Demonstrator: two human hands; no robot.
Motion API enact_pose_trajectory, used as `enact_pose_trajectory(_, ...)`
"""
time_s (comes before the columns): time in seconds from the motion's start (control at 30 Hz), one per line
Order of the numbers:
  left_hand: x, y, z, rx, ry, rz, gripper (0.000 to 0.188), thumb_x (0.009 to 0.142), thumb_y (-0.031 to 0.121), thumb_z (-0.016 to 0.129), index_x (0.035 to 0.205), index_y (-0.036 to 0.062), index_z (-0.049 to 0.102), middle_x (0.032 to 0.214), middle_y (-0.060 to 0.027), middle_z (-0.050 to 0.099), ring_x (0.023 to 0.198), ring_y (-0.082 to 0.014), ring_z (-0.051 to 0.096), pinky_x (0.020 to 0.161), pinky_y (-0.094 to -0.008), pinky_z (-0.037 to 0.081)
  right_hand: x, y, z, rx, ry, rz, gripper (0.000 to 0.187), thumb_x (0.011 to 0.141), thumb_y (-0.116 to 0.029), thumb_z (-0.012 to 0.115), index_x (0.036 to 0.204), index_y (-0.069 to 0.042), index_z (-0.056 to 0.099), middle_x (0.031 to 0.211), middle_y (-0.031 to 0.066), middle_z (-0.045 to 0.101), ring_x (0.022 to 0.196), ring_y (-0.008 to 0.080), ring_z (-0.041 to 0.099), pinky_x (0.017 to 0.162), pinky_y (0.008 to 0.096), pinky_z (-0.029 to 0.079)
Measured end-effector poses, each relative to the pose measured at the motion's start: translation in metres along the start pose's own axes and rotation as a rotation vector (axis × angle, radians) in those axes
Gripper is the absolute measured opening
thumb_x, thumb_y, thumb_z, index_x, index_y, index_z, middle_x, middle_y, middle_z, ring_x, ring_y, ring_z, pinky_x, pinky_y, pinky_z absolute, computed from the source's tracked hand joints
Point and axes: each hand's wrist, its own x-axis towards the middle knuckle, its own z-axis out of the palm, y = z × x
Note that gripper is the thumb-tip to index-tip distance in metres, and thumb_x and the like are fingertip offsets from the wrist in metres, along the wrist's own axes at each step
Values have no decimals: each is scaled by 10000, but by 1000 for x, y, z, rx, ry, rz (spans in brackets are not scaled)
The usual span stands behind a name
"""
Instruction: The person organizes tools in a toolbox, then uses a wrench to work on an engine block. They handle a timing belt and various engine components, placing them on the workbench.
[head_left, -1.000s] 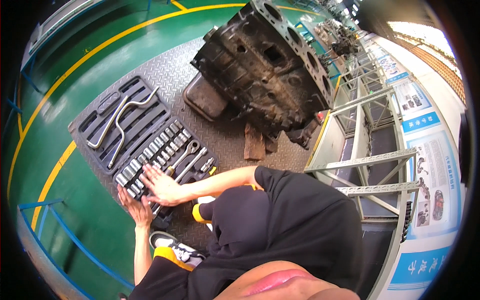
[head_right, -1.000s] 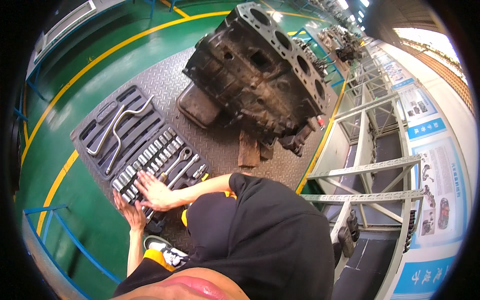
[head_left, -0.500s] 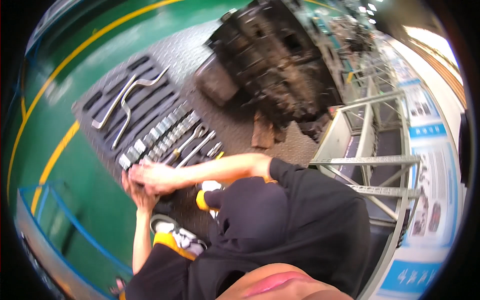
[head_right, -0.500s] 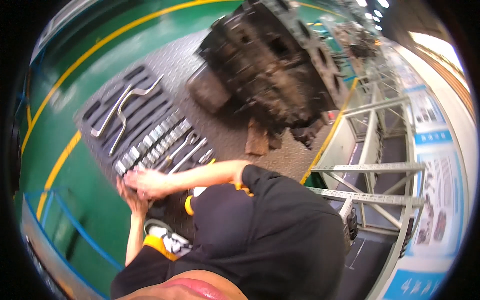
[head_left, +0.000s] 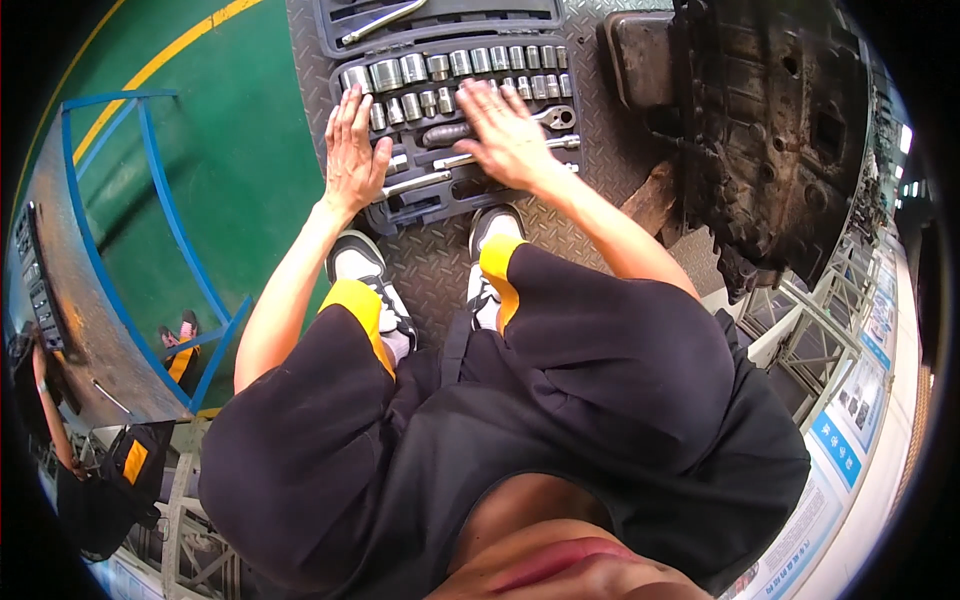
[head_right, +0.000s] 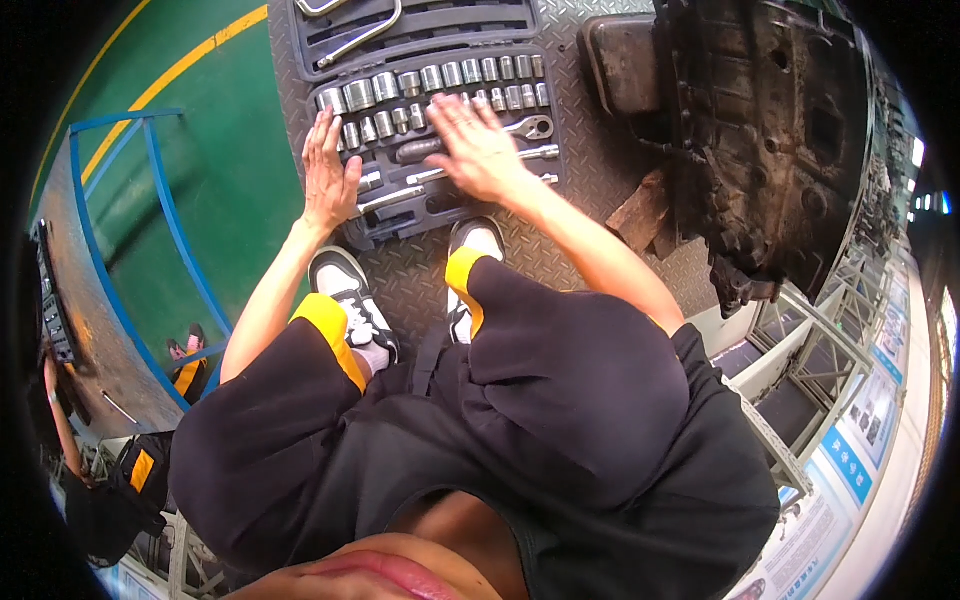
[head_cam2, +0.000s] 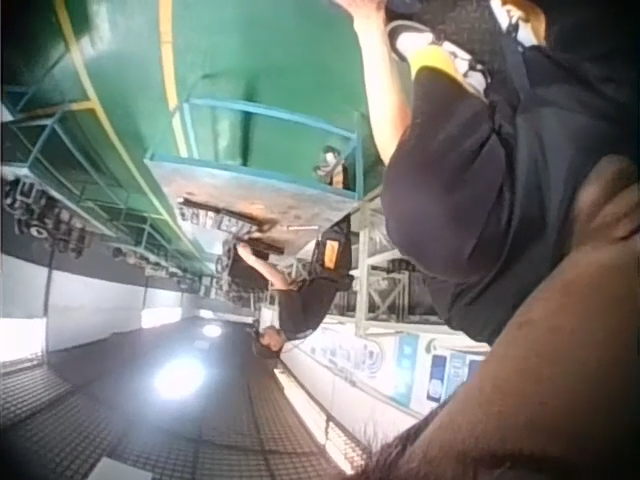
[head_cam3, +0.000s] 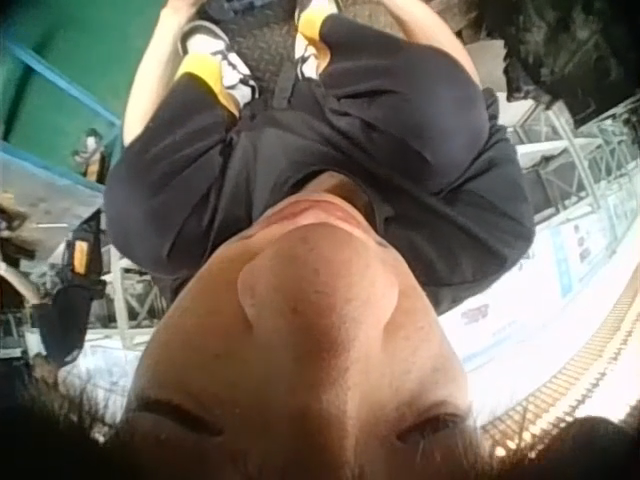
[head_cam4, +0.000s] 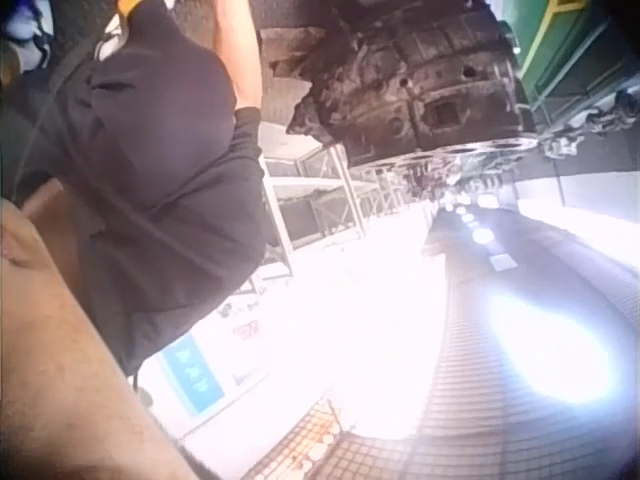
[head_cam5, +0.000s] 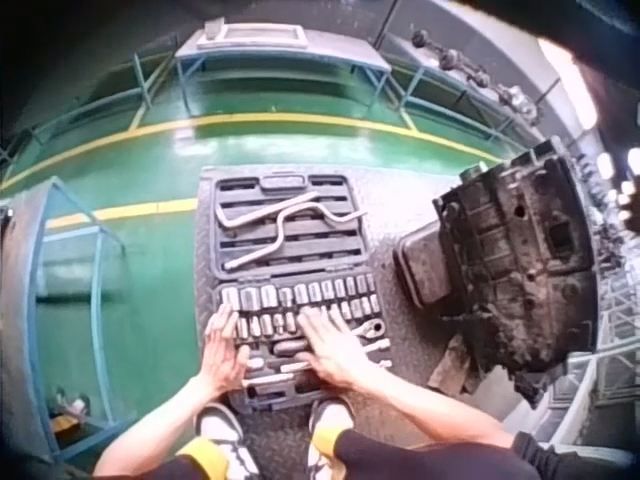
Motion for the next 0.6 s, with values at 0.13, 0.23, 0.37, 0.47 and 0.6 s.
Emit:
enact_pose_trajectory(0.13, -2, -2, 1, -9, 3, -10, 640, 1006, 266, 528, 1545, 6, 303, 1617, -229, 300, 1511, -390, 273, 1229, -502, 189, -36, 57, -12, -110, 32, 89, 754, 1042, -513, 456, 1584, -14, 293, 1665, 169, 264, 1548, 294, 248, 1272, 427, 152)
enact_pose_trajectory(0.23, -3, -4, 3, 4, 3, -18, 643, 998, 256, 550, 1538, 2, 308, 1618, -226, 298, 1509, -384, 278, 1229, -498, 193, -63, 87, -15, -107, 50, 120, 740, 1047, -465, 483, 1576, 16, 292, 1648, 206, 283, 1537, 310, 273, 1256, 425, 209)
enact_pose_trajectory(0.37, -4, -5, 4, -6, 33, -38, 656, 999, 280, 556, 1535, -6, 308, 1617, -224, 291, 1502, -385, 283, 1230, -494, 201, -77, 104, -8, -61, 50, 247, 773, 1056, -488, 453, 1578, 44, 251, 1643, 233, 275, 1533, 360, 266, 1243, 456, 222)
enact_pose_trajectory(0.47, -5, -5, 5, -1, 42, -52, 651, 1008, 294, 539, 1538, -5, 306, 1620, -227, 284, 1497, -397, 287, 1224, -500, 204, -73, 102, -2, 52, 69, 375, 837, 1065, -547, 375, 1562, 105, 211, 1651, 280, 199, 1552, 375, 192, 1256, 451, 184)
enact_pose_trajectory(0.6, -7, -7, 6, -3, 60, -66, 636, 1021, 286, 521, 1539, -11, 300, 1611, -253, 289, 1494, -400, 290, 1220, -510, 209, -57, 86, 3, 83, 70, 346, 834, 1074, -530, 349, 1539, 149, 213, 1626, 345, 186, 1539, 424, 189, 1262, 459, 160)
